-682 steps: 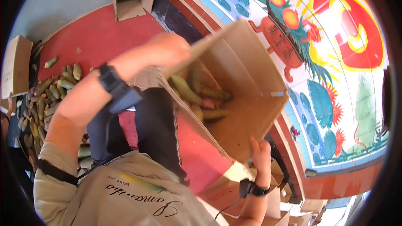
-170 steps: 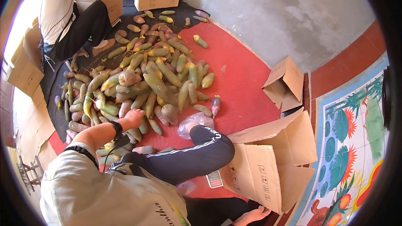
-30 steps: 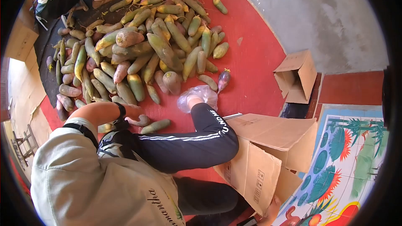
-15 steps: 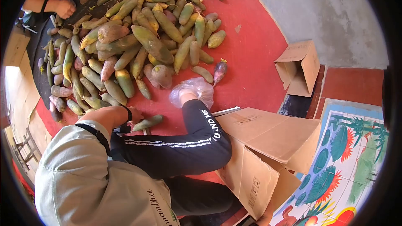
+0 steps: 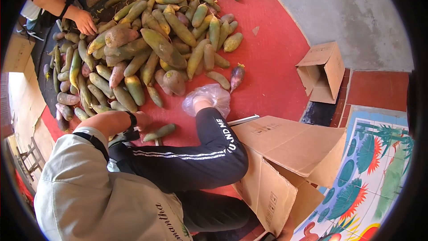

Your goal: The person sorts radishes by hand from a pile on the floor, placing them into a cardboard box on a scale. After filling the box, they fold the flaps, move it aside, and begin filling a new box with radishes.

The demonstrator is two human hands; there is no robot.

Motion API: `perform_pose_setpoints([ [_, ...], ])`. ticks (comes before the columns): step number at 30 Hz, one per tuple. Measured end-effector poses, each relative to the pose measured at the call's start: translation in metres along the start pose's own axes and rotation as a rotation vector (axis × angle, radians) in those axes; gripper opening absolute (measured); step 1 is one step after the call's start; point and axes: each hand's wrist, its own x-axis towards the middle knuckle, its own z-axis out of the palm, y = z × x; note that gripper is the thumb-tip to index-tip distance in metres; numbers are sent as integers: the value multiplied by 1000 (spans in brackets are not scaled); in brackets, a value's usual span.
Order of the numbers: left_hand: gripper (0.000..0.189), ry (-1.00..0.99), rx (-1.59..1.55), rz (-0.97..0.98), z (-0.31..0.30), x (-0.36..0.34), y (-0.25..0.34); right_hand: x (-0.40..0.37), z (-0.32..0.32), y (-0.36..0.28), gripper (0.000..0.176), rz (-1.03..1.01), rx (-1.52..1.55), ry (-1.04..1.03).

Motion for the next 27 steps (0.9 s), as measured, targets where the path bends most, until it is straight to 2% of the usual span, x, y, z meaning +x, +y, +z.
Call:
perform_pose_setpoints([
  [2,39,201,-201,-104,2,0,-12,2,1,0,22,-17,-5,-13],
  [3,39,202,-199,-107,2,-1,-17,5,3,-1,22,-32,-4,-12],
  [5,57,430,-385,-80,-9,-13,-25,7,3,-6,22,-72,-13,-16],
  [6,68,426,-457,-57,-8,-10,-33,6,-1,-9,22,-101,-18,-12],
  [11,63,566,-546,-54,-31,-39,-35,-12,2,-57,22,-247,-73,15],
  [13,62,617,-576,-66,-37,-51,-35,-35,8,-88,24,-370,-193,84],
  [14,61,683,-634,-35,-39,-56,-37,-41,2,-92,33,-336,-216,66],
  [15,60,747,-692,-3,-41,-62,-38,-49,-1,-95,33,-340,-214,67],
  [16,60,752,-691,-1,-45,-71,-37,-68,10,-110,28,-491,-427,196],
  [17,58,832,-830,58,-52,-83,-35,-84,21,-121,26,-639,-641,328],
  [18,57,910,-970,121,-61,-95,-32,-94,30,-126,26,-642,-638,334],
  [19,57,916,-968,125,-71,-109,-27,-102,38,-130,26,-766,-605,451],
  [20,55,926,-1224,188,-82,-123,-21,-112,47,-134,26,-889,-569,569],
  [21,52,926,-1480,253,-93,-138,-14,-123,58,-140,26,-893,-566,575],
  [22,52,935,-1477,259,-104,-153,-6,-136,72,-146,25,-927,-495,620],
  [24,51,880,-1680,678,-126,-183,12,-164,103,-163,25,-937,-448,685],
  [25,51,889,-1674,686,-135,-200,23,-175,116,-170,25,-944,-442,693],
  [27,52,643,-1718,943,-147,-225,50,-193,136,-181,29,-978,-520,521],
])
